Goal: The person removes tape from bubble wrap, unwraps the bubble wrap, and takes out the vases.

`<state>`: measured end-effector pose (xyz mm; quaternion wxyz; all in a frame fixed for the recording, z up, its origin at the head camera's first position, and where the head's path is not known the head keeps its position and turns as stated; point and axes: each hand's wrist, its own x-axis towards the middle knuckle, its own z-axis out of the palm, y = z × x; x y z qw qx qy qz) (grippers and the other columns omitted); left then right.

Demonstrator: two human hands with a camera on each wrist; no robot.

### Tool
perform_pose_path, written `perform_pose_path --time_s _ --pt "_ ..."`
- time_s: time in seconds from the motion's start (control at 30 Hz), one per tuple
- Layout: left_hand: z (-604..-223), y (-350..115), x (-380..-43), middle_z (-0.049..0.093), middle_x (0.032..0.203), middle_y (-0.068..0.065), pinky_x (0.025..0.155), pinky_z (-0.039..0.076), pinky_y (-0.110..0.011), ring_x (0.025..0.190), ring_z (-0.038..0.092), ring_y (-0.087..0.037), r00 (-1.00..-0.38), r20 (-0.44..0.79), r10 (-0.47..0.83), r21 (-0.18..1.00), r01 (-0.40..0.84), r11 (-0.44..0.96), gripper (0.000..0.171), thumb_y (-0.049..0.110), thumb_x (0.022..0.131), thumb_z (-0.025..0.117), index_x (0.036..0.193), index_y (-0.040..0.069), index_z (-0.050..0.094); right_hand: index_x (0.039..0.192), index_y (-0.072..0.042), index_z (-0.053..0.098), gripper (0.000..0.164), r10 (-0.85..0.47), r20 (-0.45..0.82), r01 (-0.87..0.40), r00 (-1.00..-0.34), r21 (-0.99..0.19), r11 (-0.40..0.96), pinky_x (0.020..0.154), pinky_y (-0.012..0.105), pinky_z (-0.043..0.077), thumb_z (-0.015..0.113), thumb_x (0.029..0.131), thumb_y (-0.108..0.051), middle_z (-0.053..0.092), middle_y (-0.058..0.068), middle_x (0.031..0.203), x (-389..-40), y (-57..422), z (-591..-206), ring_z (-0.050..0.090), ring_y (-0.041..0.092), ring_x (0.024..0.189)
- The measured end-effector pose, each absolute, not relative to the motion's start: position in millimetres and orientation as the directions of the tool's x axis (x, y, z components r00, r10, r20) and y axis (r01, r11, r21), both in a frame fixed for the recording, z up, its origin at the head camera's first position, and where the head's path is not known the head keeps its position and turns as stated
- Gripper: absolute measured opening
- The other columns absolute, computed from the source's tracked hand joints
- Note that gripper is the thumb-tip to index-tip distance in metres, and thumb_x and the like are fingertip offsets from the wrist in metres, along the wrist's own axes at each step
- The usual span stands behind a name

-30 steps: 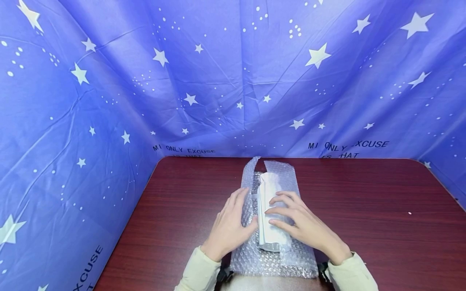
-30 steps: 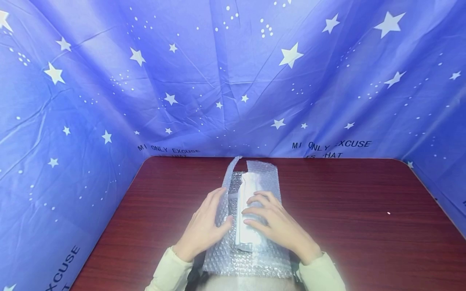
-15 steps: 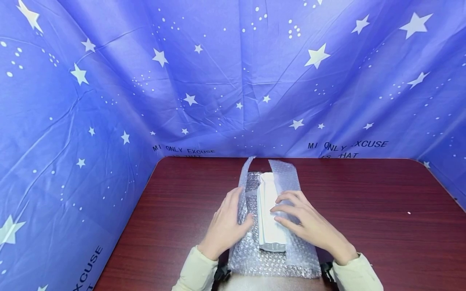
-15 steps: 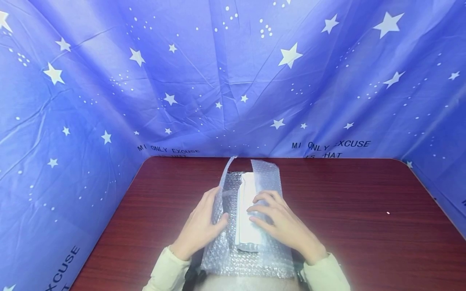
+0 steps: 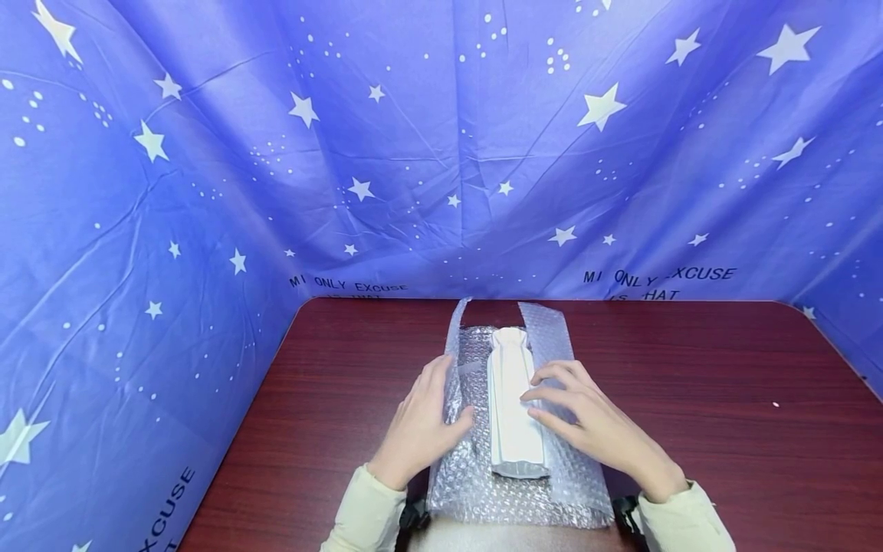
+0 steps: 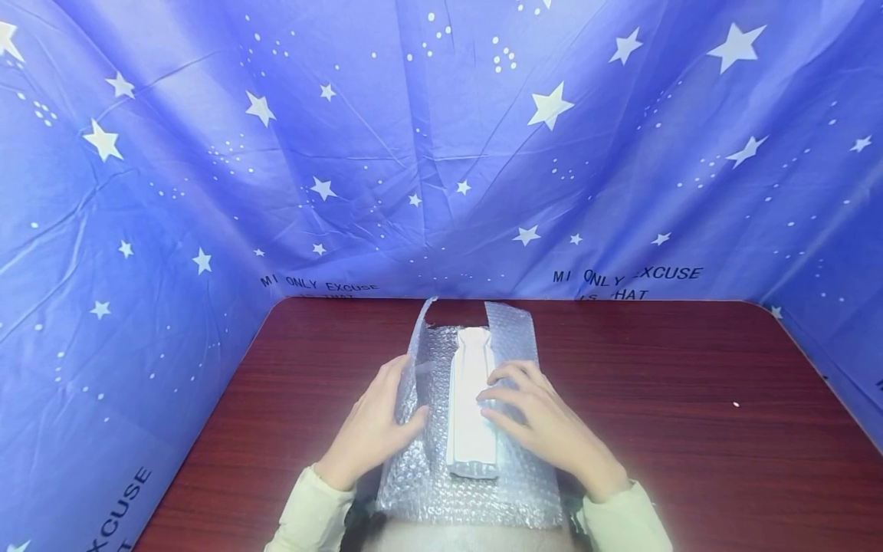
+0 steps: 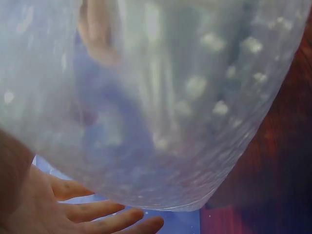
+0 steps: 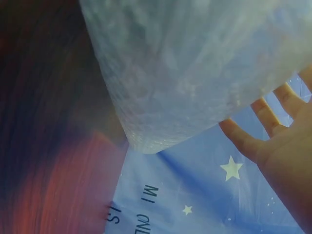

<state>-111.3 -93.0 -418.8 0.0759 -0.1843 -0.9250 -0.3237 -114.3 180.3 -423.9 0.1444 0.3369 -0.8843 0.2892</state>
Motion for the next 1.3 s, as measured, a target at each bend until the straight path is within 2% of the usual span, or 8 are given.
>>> perform_pose_path --time_s 0.53,0.73,1.03,1.3 --pt "-424 -101 -112 0.043 0.152 -0.010 0.107 0.045 -0.049 0.138 0.045 -0.028 -0.925 0.237 0.296 0.567 0.379 0.731 0.080 0.037 0.088 0.069 0.152 0.005 0.035 0.102 -0.033 0.073 0.018 -0.511 0.402 -0.650 -0.760 -0.433 0.625 0.090 0.040 0.047 0.069 0.094 -0.018 0.058 -0.005 0.123 -113 193 -425 0.042 0.012 0.121" --pt "-425 -102 -114 0.044 0.151 -0.010 0.104 0.048 -0.049 0.136 0.047 -0.027 -0.919 0.253 0.303 0.557 0.395 0.731 0.079 0.037 0.087 0.070 0.151 0.006 0.036 0.096 -0.029 0.075 0.017 -0.519 0.441 -0.676 -0.732 -0.375 0.635 0.090 0.037 0.045 0.073 0.089 -0.014 0.060 -0.005 0.117 -114 201 -425 0.044 0.013 0.117" --pt "-424 -106 -118 0.046 0.149 -0.009 0.101 0.050 -0.049 0.133 0.050 -0.028 -0.918 0.255 0.303 0.551 0.396 0.734 0.080 0.039 0.086 0.070 0.151 0.005 0.037 0.097 -0.028 0.073 0.021 -0.495 0.435 -0.651 -0.752 -0.374 0.661 0.092 0.028 0.039 0.071 0.089 -0.008 0.059 -0.009 0.116 -114 212 -426 0.044 0.012 0.115" --pt "-422 -114 -115 0.047 0.147 -0.011 0.102 0.049 -0.051 0.133 0.050 -0.029 -0.933 0.236 0.272 0.565 0.359 0.743 0.079 0.039 0.085 0.072 0.148 0.002 0.041 0.098 -0.027 0.072 0.029 -0.491 0.458 -0.655 -0.741 -0.331 0.679 0.090 0.030 0.040 0.072 0.085 -0.001 0.059 -0.008 0.115 -112 223 -430 0.046 0.015 0.114"
